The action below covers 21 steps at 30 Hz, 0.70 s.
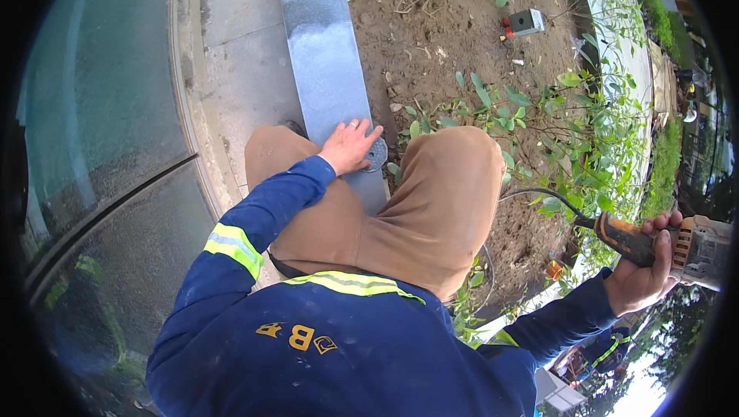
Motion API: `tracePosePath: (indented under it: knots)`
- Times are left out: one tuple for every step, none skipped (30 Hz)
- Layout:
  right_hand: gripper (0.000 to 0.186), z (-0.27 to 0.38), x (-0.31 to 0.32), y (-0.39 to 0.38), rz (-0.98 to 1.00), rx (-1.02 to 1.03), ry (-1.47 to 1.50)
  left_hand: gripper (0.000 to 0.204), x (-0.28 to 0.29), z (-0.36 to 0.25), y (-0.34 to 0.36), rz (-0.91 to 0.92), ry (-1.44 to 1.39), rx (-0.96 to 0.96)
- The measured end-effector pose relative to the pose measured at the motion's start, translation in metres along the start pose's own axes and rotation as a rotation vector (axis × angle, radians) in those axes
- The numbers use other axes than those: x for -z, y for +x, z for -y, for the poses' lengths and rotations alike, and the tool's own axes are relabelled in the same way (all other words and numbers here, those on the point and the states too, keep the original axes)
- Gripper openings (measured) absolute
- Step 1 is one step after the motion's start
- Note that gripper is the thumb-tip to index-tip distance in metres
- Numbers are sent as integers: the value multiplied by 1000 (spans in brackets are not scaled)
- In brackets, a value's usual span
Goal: The person uses an angle grinder with a sanding disc to grind a concrete curb edge. They hold the tool with both hands and move it along the curb surface, then briefly touch their face before resuming grinding.
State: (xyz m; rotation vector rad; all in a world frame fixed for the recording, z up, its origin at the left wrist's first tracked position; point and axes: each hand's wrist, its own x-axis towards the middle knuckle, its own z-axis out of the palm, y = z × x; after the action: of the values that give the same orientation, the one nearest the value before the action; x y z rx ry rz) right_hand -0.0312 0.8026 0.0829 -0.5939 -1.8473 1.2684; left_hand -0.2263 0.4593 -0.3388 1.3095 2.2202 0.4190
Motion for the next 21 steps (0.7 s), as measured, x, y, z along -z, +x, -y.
tracePosePath:
  knots:
    - [44, 5, -7, 7, 5, -9, 14, 78, -3, 2, 3, 17, 15, -12]
    - [44, 10, -12, 13, 10, -23, 29, 80, -9, 5, 4, 33, 18, -20]
    - [43, 20, -17, 18, -4, -32, 20, 82, -11, 8, 3, 44, 23, -30]
    - [42, 28, -23, 23, -15, -40, 11, 84, -13, 12, 1, 53, 29, -39]
    - [42, 40, -26, 27, -34, -45, 3, 84, -5, 11, -1, 75, -42, -7]
    - [42, 52, -28, 30, -45, -45, -9, 85, 4, 11, -5, 98, -111, 29]
    - [43, 65, -30, 31, -55, -47, -20, 86, 12, 12, -11, 121, -180, 68]
    - [43, 79, -31, 31, -64, -51, -22, 83, 23, 14, -22, 117, -187, 121]
    - [44, 93, -33, 32, -93, -50, -22, 80, 33, 18, -32, 111, -193, 172]
    - [44, 108, -31, 32, -100, -92, -51, 78, 43, 23, -45, 104, -199, 225]
    - [45, 120, -26, 35, -106, -131, -72, 75, 56, 29, -53, 111, -208, 287]
    - [45, 132, -25, 33, -116, -173, -90, 73, 67, 41, -69, 117, -201, 319]
    - [47, 142, -25, 32, -96, -200, -78, 72, 79, 54, -85, 123, -196, 351]
    - [48, 154, -31, 30, -113, -209, -96, 71, 91, 67, -99, 126, -194, 378]
    - [48, 161, -39, 27, -132, -222, -110, 70, 102, 80, -113, 163, -158, 418]
    - [49, 168, -47, 24, -151, -235, -125, 68, 113, 93, -127, 200, -122, 459]
    - [51, 175, -54, 22, -198, -247, -139, 67, 127, 105, -139, 230, -88, 502]
    - [52, 178, -59, 21, -202, -235, -134, 66, 141, 116, -146, 248, -68, 523]
    - [52, 181, -64, 19, -207, -224, -130, 65, 155, 124, -153, 266, -49, 544]
    - [53, 183, -66, 15, -208, -212, -127, 64, 166, 131, -162, 284, -32, 566]
    - [54, 184, -65, 10, -231, -212, -109, 64, 174, 140, -170, 288, -6, 586]
